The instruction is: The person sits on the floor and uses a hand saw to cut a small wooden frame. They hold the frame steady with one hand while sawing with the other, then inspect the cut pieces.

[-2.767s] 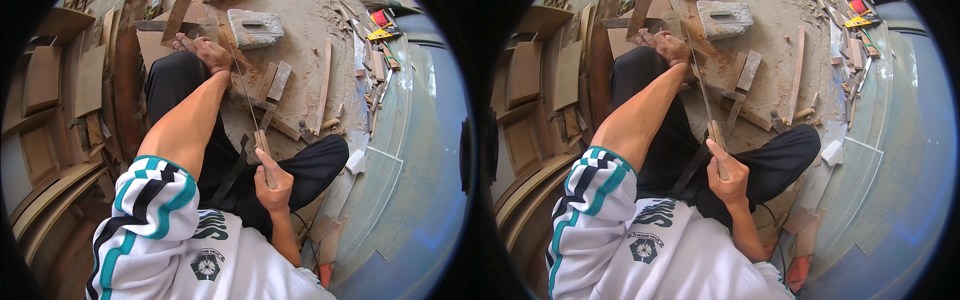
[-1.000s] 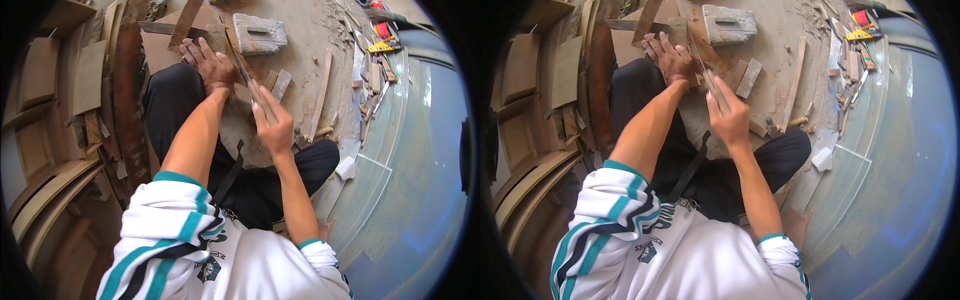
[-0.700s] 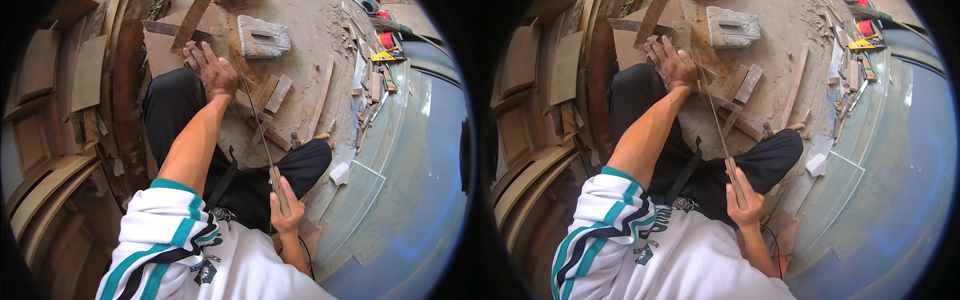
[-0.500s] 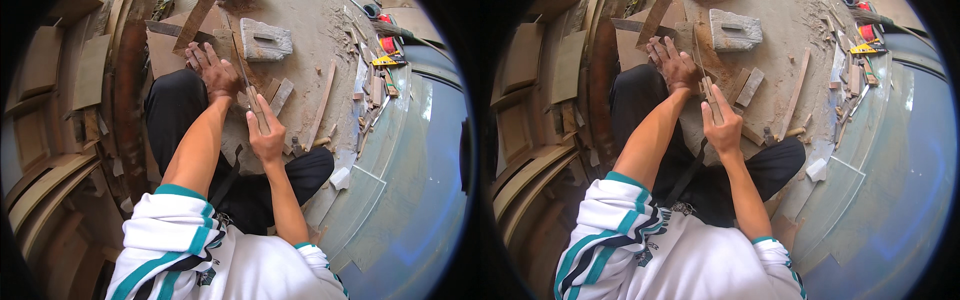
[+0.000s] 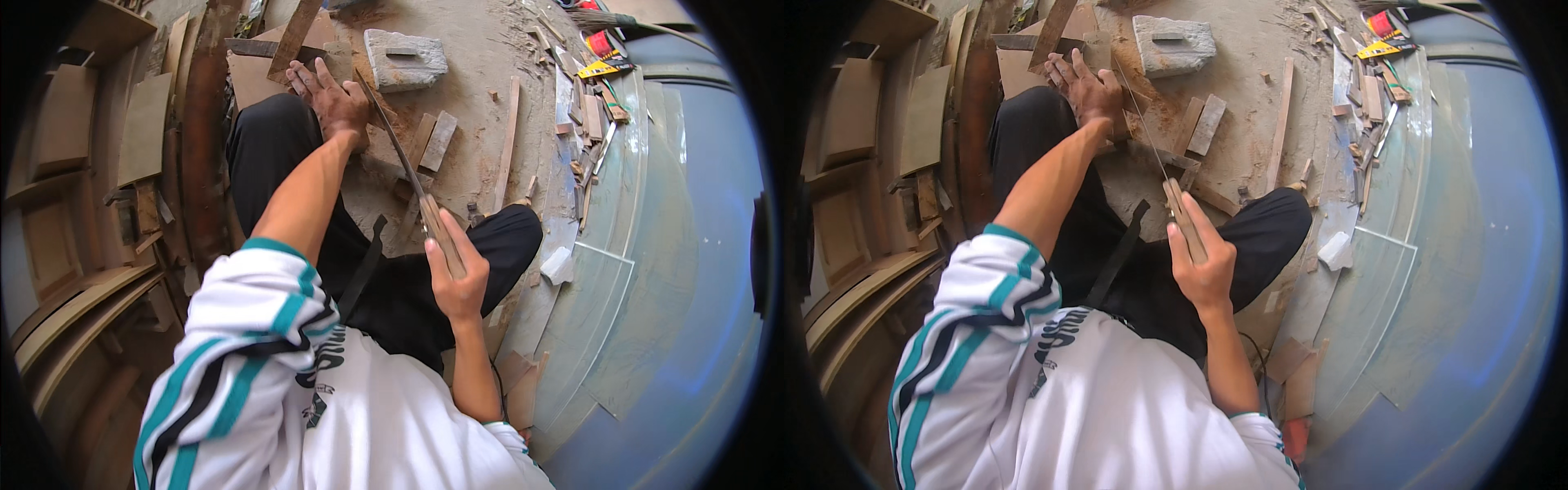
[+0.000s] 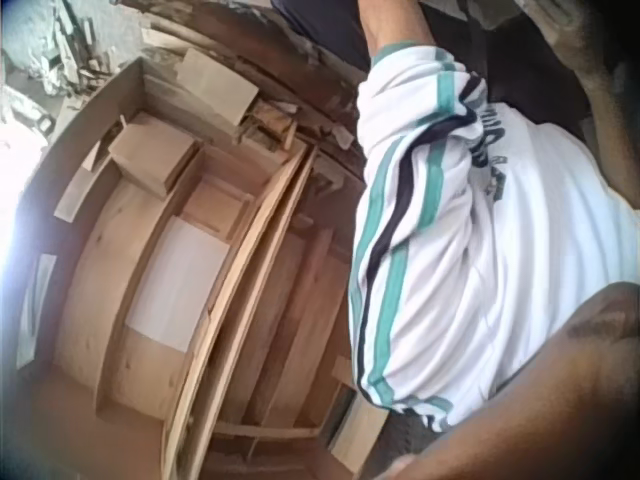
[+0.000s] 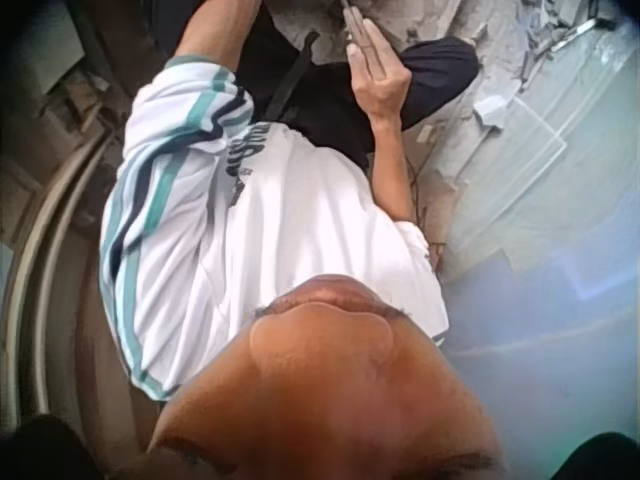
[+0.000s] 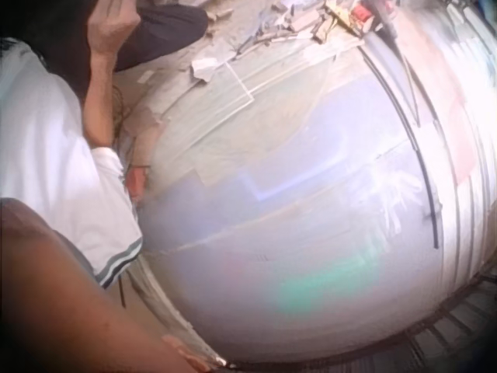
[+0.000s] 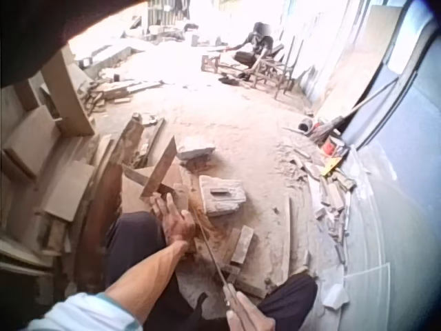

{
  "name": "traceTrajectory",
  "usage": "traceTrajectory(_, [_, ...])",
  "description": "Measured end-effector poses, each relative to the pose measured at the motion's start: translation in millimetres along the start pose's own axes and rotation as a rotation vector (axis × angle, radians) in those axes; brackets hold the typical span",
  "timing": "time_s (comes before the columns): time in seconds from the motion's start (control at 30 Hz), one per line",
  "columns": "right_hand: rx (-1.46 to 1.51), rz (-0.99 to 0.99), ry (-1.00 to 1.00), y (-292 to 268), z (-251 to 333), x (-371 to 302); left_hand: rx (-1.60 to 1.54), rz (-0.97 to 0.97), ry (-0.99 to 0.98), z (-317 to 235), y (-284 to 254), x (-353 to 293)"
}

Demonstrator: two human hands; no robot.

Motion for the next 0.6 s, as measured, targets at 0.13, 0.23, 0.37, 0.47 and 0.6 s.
traceTrajectory(0.13, [0.059,-0.025,-0.013,2,2,-9,-0.046,-0.016,-0.007,2,3,7])
traceTrajectory(0.23, [0.076,-0.042,-0.015,4,-11,-24,-0.027,-0.034,0.006,5,8,5])
traceTrajectory(0.37, [0.059,-0.077,-0.02,7,-12,-34,-0.034,-0.005,0.028,3,9,3])
traceTrajectory(0.47, [-0.029,-0.046,-0.021,-1,17,-32,-0.046,0.033,0.039,-1,3,2])
traceTrajectory(0.6, [-0.113,0.045,-0.003,-20,48,-21,-0.052,0.07,0.005,-5,-3,-2])
Point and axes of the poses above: each hand's wrist, its own x-axis towards the middle knuckle, its own y-axis out of the palm, z = x × y, the point moved 8 cm from there along x, towards the middle knuckle, and after that the axes turned 6 degrees about y, right-handed, at the moved point
